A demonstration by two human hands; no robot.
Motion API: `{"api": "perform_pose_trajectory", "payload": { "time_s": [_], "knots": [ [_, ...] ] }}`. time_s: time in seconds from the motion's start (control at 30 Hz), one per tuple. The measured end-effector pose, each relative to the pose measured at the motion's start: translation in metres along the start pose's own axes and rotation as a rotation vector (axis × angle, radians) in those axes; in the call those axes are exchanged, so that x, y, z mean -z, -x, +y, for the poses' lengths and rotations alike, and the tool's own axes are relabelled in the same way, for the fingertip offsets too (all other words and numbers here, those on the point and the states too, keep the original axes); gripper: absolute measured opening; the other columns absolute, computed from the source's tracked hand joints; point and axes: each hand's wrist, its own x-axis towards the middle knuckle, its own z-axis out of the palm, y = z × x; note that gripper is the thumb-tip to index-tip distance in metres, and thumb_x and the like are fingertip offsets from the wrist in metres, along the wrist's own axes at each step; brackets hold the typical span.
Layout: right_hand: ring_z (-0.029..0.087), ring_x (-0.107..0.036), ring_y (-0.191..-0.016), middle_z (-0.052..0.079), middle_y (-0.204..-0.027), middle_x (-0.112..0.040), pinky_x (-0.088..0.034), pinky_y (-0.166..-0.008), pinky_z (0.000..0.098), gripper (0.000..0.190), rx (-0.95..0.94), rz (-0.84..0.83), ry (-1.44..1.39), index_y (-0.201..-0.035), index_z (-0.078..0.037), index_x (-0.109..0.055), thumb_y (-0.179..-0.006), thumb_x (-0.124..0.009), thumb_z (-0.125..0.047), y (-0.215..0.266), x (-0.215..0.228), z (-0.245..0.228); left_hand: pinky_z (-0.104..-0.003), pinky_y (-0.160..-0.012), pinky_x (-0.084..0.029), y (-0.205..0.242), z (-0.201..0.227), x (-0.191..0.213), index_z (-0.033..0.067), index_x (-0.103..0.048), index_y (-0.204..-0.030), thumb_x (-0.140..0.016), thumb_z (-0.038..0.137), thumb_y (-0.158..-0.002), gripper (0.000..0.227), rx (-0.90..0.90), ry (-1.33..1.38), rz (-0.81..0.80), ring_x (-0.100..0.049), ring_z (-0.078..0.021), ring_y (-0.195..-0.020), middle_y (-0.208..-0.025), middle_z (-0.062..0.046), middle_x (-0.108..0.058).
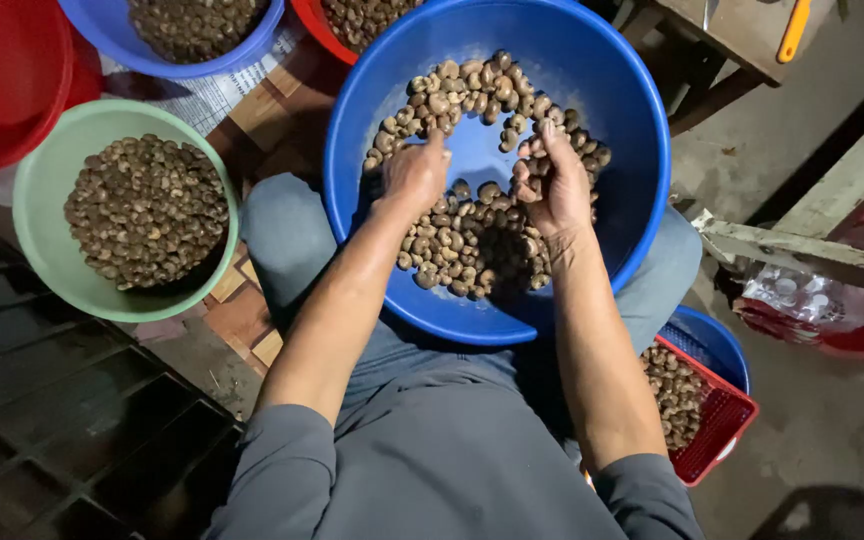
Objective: Sort raw cashews by hand, transferring selected ones from a blue bowl to a smaller red basket.
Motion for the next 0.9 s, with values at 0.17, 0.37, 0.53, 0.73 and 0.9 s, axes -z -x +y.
{"api": "perform_pose_trajectory", "payload": {
  "time_s": [0.17, 0.37, 0.53, 0.73, 0.9],
  "knots": [
    [0.014, -0.057, -0.06, 0.007, -0.078, -0.06, -0.031, -0.039, 0.0133, 0.039, -0.043, 0.043, 0.004, -0.087, -0.012, -0.056, -0.098, -0.065, -0.048, 0.005, -0.004, -0.001, -0.033, -0.048, -0.044, 0.013, 0.022, 0.054, 0.0122, -0.063, -0.096, -0.066, 0.033, -0.098, 0.021, -0.086, 0.975, 0.099, -0.062, -0.0246, -0.059, -0.07, -0.013, -0.067],
    [0.011, -0.052, -0.052, 0.003, -0.069, -0.057, -0.028, -0.037, 0.017, 0.038, -0.088, 0.096, -0.005, -0.082, -0.012, -0.057, -0.1, -0.062, -0.045, 0.003, -0.006, 0.0, -0.022, -0.036, -0.041, 0.075, 0.069, 0.155, 0.0111, -0.062, -0.091, -0.066, 0.035, -0.088, 0.024, -0.156, 1.596, 0.018, -0.06, -0.0137, -0.053, -0.077, -0.011, -0.07],
    [0.01, -0.052, -0.048, 0.001, -0.065, -0.058, -0.031, -0.036, 0.0199, 0.034, -0.062, 0.152, -0.005, -0.084, -0.011, -0.059, -0.103, -0.06, -0.04, 0.004, -0.005, 0.002, -0.022, -0.049, -0.052, 0.043, 0.038, 0.111, 0.009, -0.072, -0.1, -0.069, 0.03, -0.101, 0.021, -0.408, 1.448, 0.283, -0.064, -0.0098, -0.065, -0.083, -0.004, -0.073],
    [0.008, -0.052, -0.054, 0.001, -0.075, -0.061, -0.029, -0.039, 0.0173, 0.019, -0.052, 0.096, 0.061, -0.11, -0.005, -0.065, -0.105, -0.061, -0.023, 0.0, 0.003, 0.01, -0.046, -0.091, -0.06, 0.016, 0.024, 0.085, 0.0189, -0.071, -0.098, -0.059, 0.055, -0.093, 0.039, 0.005, 1.093, 0.51, -0.069, -0.0146, -0.077, -0.076, 0.002, -0.067],
    [0.012, -0.053, -0.052, 0.002, -0.065, -0.054, -0.032, -0.036, 0.0164, 0.024, -0.007, 0.163, 0.167, -0.105, -0.007, -0.067, -0.103, -0.067, -0.031, 0.002, 0.0, 0.015, -0.062, -0.083, -0.057, 0.045, 0.041, 0.08, -0.0064, -0.062, -0.124, -0.055, 0.011, -0.104, 0.028, -0.053, 0.731, 0.324, -0.068, -0.0567, -0.099, -0.106, -0.04, -0.068]
  ]
}}
